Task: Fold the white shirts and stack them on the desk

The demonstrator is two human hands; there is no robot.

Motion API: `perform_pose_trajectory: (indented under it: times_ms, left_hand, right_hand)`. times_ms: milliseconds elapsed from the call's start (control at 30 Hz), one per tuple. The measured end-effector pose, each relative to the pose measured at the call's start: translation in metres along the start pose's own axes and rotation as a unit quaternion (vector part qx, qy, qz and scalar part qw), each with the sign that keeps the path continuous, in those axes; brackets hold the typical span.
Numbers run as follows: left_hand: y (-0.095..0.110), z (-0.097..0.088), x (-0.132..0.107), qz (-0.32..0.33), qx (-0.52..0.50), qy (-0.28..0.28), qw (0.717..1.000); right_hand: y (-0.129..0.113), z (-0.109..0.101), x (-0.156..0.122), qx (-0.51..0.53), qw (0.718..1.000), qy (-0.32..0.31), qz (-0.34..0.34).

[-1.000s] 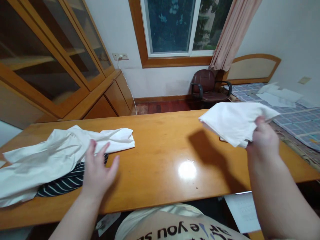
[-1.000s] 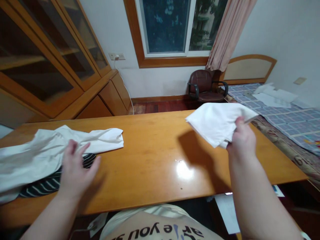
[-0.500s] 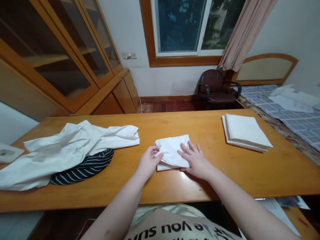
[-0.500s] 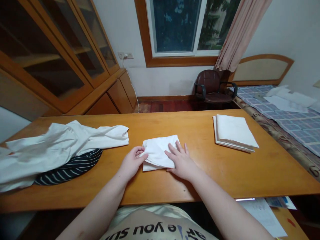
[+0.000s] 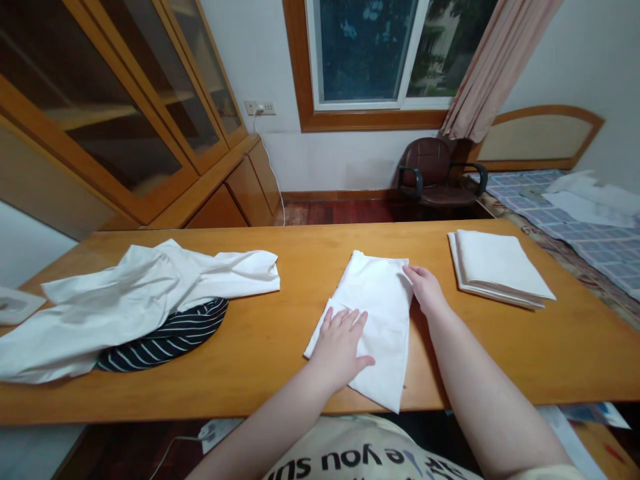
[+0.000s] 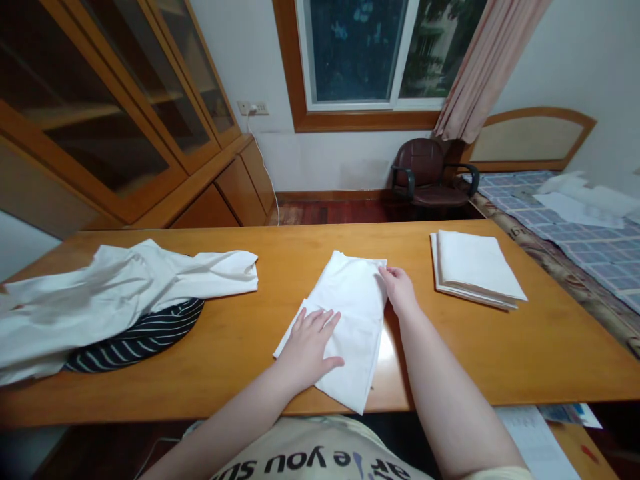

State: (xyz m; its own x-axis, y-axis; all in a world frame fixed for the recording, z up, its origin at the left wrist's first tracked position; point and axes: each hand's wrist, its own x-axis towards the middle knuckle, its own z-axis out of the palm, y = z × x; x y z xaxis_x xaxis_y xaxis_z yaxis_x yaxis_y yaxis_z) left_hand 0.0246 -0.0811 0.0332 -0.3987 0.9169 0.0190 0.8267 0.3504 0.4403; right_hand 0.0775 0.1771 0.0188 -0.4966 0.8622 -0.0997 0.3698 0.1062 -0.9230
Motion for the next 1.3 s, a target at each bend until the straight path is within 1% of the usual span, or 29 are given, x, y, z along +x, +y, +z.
perform_pose_trajectory:
  times_ms: [67, 133, 200, 267, 333, 400, 433, 467, 500, 533, 567, 600, 633, 667, 700, 733, 767, 800, 833, 900, 933, 967, 1000, 1067, 1133, 1167, 1233, 1267, 1300]
  left_hand:
    - [0.001, 0.003, 0.004, 0.003, 0.029, 0.002, 1.0]
    - [0.0, -0.003, 0.007, 0.024, 0.044, 0.01, 0.999]
    - [-0.007, -0.021, 0.005, 0.047, 0.034, 0.046, 0.997]
    - [-0.019, -0.048, -0.003, 0.04, 0.012, 0.119, 0.992]
    - [-0.036, -0.078, -0.017, -0.005, 0.021, 0.185, 0.982]
    - [-0.052, -0.102, -0.033, -0.073, 0.037, 0.245, 0.966]
    - [-0.057, -0.11, -0.04, -0.12, 0.037, 0.303, 0.945]
    - [-0.061, -0.114, -0.046, -0.165, 0.041, 0.367, 0.915]
    - [-0.062, -0.115, -0.049, -0.19, 0.049, 0.407, 0.892]
    - [-0.062, -0.113, -0.05, -0.192, 0.06, 0.418, 0.886]
    - [-0.062, -0.108, -0.049, -0.173, 0.073, 0.393, 0.9]
    - [-0.061, -0.101, -0.045, -0.138, 0.086, 0.332, 0.929]
    - [-0.061, -0.093, -0.04, -0.099, 0.097, 0.25, 0.958]
    - [-0.062, -0.084, -0.034, -0.071, 0.104, 0.165, 0.978]
    - [-0.063, -0.076, -0.027, -0.061, 0.111, 0.096, 0.987]
    - [-0.065, -0.069, -0.021, -0.064, 0.114, 0.045, 0.99]
    - [-0.067, -0.064, -0.016, -0.07, 0.113, 0.005, 0.991]
    - [-0.068, -0.06, -0.012, -0.078, 0.111, -0.019, 0.991]
    - [-0.069, -0.059, -0.01, -0.084, 0.108, -0.033, 0.99]
    - [-0.066, -0.063, -0.009, -0.094, 0.092, -0.039, 0.991]
    - [-0.063, -0.068, -0.01, -0.097, 0.076, -0.034, 0.992]
    - [-0.06, -0.074, -0.011, -0.099, 0.053, -0.028, 0.993]
    - [-0.057, -0.082, -0.012, -0.1, 0.023, -0.019, 0.995]
    - [-0.055, -0.101, -0.01, -0.107, -0.044, 0.015, 0.993]
    - [-0.059, -0.122, -0.005, -0.147, -0.072, 0.069, 0.984]
    - [-0.061, -0.132, -0.002, -0.182, -0.056, 0.102, 0.976]
    - [-0.063, -0.146, 0.003, -0.236, 0.016, 0.168, 0.957]
    - [-0.061, -0.149, 0.005, -0.238, 0.045, 0.188, 0.952]
    - [-0.056, -0.147, 0.006, -0.22, 0.056, 0.189, 0.955]
  right_hand:
    - [0.006, -0.001, 0.001, -0.095, 0.995, -0.021, -0.002]
    - [0.005, -0.003, 0.001, -0.156, 0.988, -0.016, -0.011]
    - [0.002, -0.007, 0.002, -0.184, 0.982, 0.021, -0.023]
    - [0.0, -0.013, 0.005, -0.21, 0.975, 0.06, -0.029]
    - [0.0, -0.021, 0.008, -0.252, 0.965, 0.071, -0.031]
    - [0.001, -0.028, 0.011, -0.313, 0.948, 0.051, -0.032]
    - [0.001, -0.031, 0.012, -0.346, 0.937, 0.039, -0.03]
    - [0.0, -0.033, 0.012, -0.375, 0.926, 0.033, -0.026]
    - [0.0, -0.035, 0.012, -0.399, 0.916, 0.035, -0.02]
    - [-0.001, -0.036, 0.011, -0.414, 0.909, 0.04, -0.017]
    - [-0.002, -0.037, 0.011, -0.421, 0.906, 0.045, -0.015]
    - [-0.003, -0.037, 0.01, -0.421, 0.906, 0.046, -0.016]
    - [-0.004, -0.037, 0.009, -0.418, 0.907, 0.043, -0.017]
    - [-0.005, -0.037, 0.008, -0.413, 0.91, 0.035, -0.018]
    - [-0.006, -0.037, 0.008, -0.408, 0.913, 0.023, -0.018]
    - [-0.006, -0.036, 0.007, -0.402, 0.916, 0.009, -0.014]
    - [-0.005, -0.036, 0.007, -0.391, 0.92, -0.007, -0.008]
    - [-0.005, -0.035, 0.006, -0.368, 0.93, -0.026, -0.002]
    - [-0.005, -0.035, 0.006, -0.323, 0.945, -0.043, 0.005]
    - [-0.006, -0.034, 0.005, -0.162, 0.984, -0.067, 0.012]
    - [-0.008, -0.034, 0.005, -0.059, 0.996, -0.072, 0.004]
    - [-0.011, -0.035, 0.004, 0.041, 0.996, -0.072, -0.013]
    - [-0.014, -0.035, 0.003, 0.123, 0.989, -0.07, -0.036]
    - [-0.02, -0.034, 0.0, 0.214, 0.971, -0.068, -0.085]
    - [-0.023, -0.03, -0.005, 0.221, 0.964, -0.097, -0.11]
    - [-0.023, -0.026, -0.007, 0.202, 0.964, -0.129, -0.114]
    - [-0.019, -0.014, -0.014, 0.13, 0.964, -0.199, -0.121]
    - [-0.016, -0.007, -0.017, 0.08, 0.963, -0.223, -0.129]
    - [-0.012, 0.0, -0.02, 0.025, 0.962, -0.23, -0.146]
